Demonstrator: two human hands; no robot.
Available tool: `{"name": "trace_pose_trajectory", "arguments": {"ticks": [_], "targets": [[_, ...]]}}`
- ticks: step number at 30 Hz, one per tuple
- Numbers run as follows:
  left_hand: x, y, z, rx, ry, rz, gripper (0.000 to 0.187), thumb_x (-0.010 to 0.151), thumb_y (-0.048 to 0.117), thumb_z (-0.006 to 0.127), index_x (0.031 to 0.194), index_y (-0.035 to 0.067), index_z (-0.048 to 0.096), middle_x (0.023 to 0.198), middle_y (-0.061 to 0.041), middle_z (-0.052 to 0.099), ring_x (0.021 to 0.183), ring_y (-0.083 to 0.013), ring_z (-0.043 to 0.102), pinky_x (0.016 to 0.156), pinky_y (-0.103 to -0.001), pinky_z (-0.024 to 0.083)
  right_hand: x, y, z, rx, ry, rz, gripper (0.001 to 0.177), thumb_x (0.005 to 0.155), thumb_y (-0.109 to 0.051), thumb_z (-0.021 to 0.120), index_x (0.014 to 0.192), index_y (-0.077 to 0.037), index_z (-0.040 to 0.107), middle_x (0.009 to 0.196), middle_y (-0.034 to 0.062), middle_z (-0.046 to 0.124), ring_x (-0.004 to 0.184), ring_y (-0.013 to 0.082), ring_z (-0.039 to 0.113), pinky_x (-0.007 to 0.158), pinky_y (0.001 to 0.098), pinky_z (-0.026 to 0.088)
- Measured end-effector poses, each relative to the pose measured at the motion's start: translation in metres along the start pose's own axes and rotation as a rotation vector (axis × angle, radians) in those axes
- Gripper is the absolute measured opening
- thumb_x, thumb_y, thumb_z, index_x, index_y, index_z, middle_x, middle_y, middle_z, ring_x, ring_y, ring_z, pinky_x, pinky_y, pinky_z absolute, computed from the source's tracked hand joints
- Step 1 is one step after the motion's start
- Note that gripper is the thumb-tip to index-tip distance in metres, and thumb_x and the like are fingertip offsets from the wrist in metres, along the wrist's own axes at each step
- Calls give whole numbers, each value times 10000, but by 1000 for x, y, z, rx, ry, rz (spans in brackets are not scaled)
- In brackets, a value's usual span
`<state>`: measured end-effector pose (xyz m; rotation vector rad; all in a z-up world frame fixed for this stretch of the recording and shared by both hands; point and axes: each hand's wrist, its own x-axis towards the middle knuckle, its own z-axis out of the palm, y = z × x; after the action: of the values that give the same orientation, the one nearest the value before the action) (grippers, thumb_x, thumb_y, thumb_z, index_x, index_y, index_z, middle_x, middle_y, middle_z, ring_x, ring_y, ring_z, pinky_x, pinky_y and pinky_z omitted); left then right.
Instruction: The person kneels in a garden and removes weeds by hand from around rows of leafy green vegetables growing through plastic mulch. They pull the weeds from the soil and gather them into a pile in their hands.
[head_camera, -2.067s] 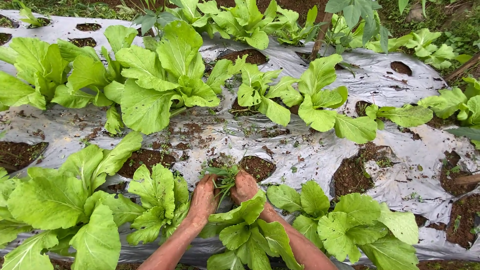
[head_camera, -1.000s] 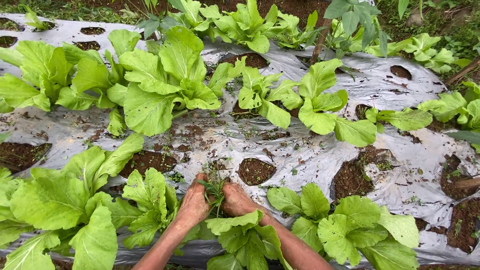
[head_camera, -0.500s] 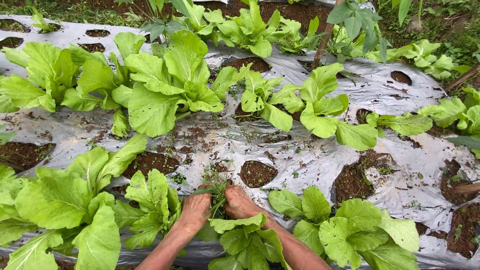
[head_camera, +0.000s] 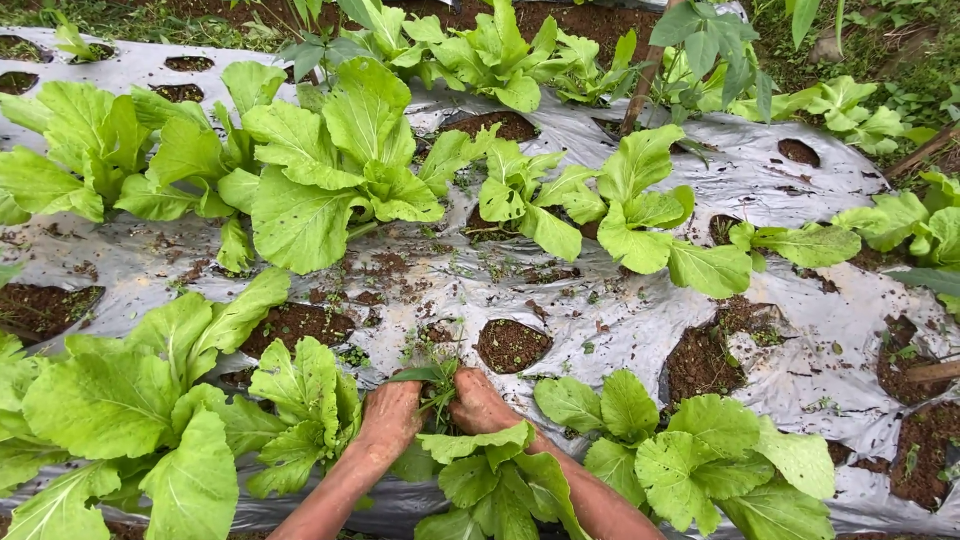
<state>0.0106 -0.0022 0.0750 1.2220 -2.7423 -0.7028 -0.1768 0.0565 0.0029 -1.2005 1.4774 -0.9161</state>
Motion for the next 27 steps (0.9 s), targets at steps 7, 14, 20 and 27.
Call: {"name": "trace_pose_trajectory", "arguments": {"ticks": [7, 14, 20, 27], "targets": [[-1, 16, -16, -40, 49, -5, 514, 816, 131, 779, 1281, 164, 561, 1009, -124, 702, 857, -363, 703, 729, -485, 611, 5, 20, -7, 59, 14, 0, 312, 937, 7, 694, 1189, -31, 512, 945, 124, 646, 668, 189, 588, 517, 255, 449], [-1, 24, -26, -84, 3, 28, 585, 843, 100, 743, 1384, 159, 528, 1199, -139, 682, 937, -343, 722, 757, -480, 636, 7, 41, -12, 112, 28, -6, 279, 955, 18, 681, 1160, -49, 505, 904, 96, 640, 588, 140, 580, 435, 200, 440], [-3, 28, -27, -61, -3, 36, 279, 884, -36, 637, 1135, 85, 624, 889, -125, 667, 657, -303, 645, 579, -453, 592, 14, 53, -36, 152, 37, -9, 258, 968, 27, 671, 1137, -64, 498, 872, 73, 634, 523, 101, 573, 369, 156, 433], [8, 36, -20, -110, 172, 79, 455, 910, 247, 715, 1280, 157, 466, 1134, -165, 539, 977, -374, 603, 684, -529, 573, 42, 95, -78, 563, 318, -345, 408, 704, 181, 774, 1004, -37, 603, 640, 35, 643, 451, 94, 567, 398, 212, 451]]}}
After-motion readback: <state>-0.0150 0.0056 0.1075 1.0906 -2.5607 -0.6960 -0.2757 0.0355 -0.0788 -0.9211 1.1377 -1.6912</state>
